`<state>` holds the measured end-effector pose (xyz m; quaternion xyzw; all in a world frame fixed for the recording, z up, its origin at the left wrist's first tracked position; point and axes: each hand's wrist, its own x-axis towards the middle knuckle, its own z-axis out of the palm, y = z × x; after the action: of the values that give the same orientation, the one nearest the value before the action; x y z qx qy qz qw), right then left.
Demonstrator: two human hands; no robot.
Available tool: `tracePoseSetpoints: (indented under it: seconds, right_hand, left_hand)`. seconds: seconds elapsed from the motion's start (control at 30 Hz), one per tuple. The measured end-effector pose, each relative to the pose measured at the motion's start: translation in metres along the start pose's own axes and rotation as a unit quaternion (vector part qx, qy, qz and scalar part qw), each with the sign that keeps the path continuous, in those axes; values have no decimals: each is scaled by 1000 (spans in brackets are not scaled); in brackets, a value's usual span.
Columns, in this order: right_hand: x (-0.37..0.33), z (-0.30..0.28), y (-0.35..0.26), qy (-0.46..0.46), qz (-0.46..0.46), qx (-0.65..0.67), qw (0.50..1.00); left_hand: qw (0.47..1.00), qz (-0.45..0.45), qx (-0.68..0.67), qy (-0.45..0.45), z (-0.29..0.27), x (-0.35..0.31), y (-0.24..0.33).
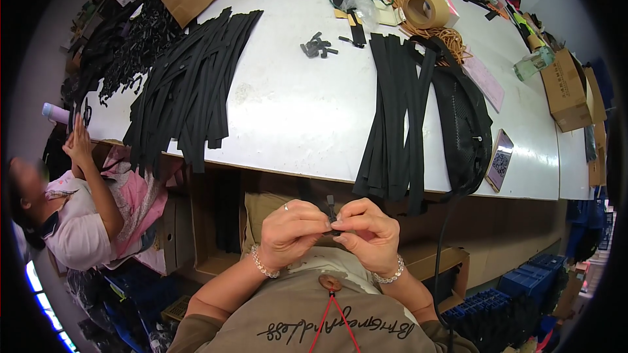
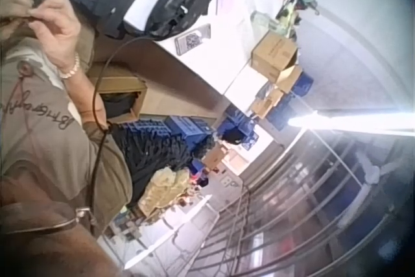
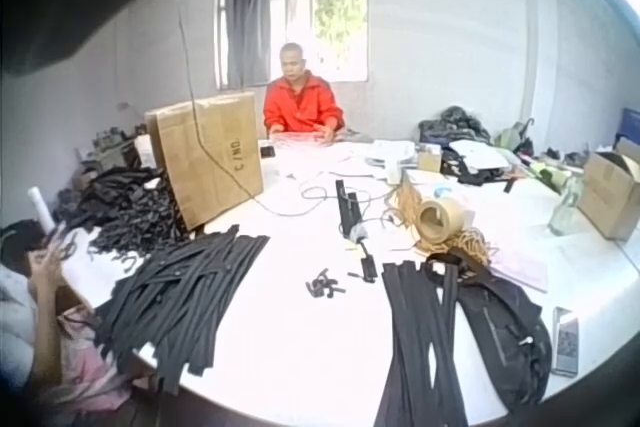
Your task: Manually attaching plastic buckle components to black webbing straps at a manufacturing workbench.
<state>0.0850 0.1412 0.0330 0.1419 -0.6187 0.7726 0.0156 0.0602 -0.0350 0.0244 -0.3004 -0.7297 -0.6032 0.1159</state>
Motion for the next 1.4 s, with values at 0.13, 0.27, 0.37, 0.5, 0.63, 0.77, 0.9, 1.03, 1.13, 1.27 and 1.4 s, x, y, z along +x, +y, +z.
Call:
tracePoseSetpoints:
  seconds: [0.13, 0.27, 0.37, 0.5, 0.63, 0.77, 0.9, 1.03, 1.13, 1.27, 1.4]
  right_hand:
    - [0, -2, 1, -4, -1, -11, 1000]
    - [0, 1, -3, 11, 32, 22, 999]
    - [-1, -2, 0, 19, 36, 53, 998]
    - [-3, -8, 5, -16, -8, 14, 1000]
    - [-3, -8, 5, -15, -11, 26, 999]
    - [-3, -2, -1, 29, 56, 42, 997]
    - [1, -1, -5, 38, 132, -17, 990]
    - [3, -3, -1, 32, 148, -55, 987]
    - [5, 1, -2, 36, 136, -153, 978]
    - [5, 0, 4, 58, 141, -144, 978]
    - [-2, -1, 15, 43, 132, -212, 967]
  left_hand:
    - [1000, 3, 6, -6, -1, 0, 1]
    - [1000, 6, 8, -4, 0, -2, 1]
    - [1000, 6, 3, -5, 0, -2, 3]
    - [1000, -6, -27, 2, 4, -2, 4]
    - [992, -86, -93, -5, 6, -5, 9]
    - [972, -157, -174, 27, 13, -16, 8]
    - [927, -276, -241, 77, 21, -21, 7]
    - [862, -387, -312, 99, 25, -23, 4]
    - [853, -399, -316, 113, 27, -23, 1]
    - [862, -383, -311, 119, 28, -22, -1]
    - [853, -378, -330, 142, 24, -19, -9]
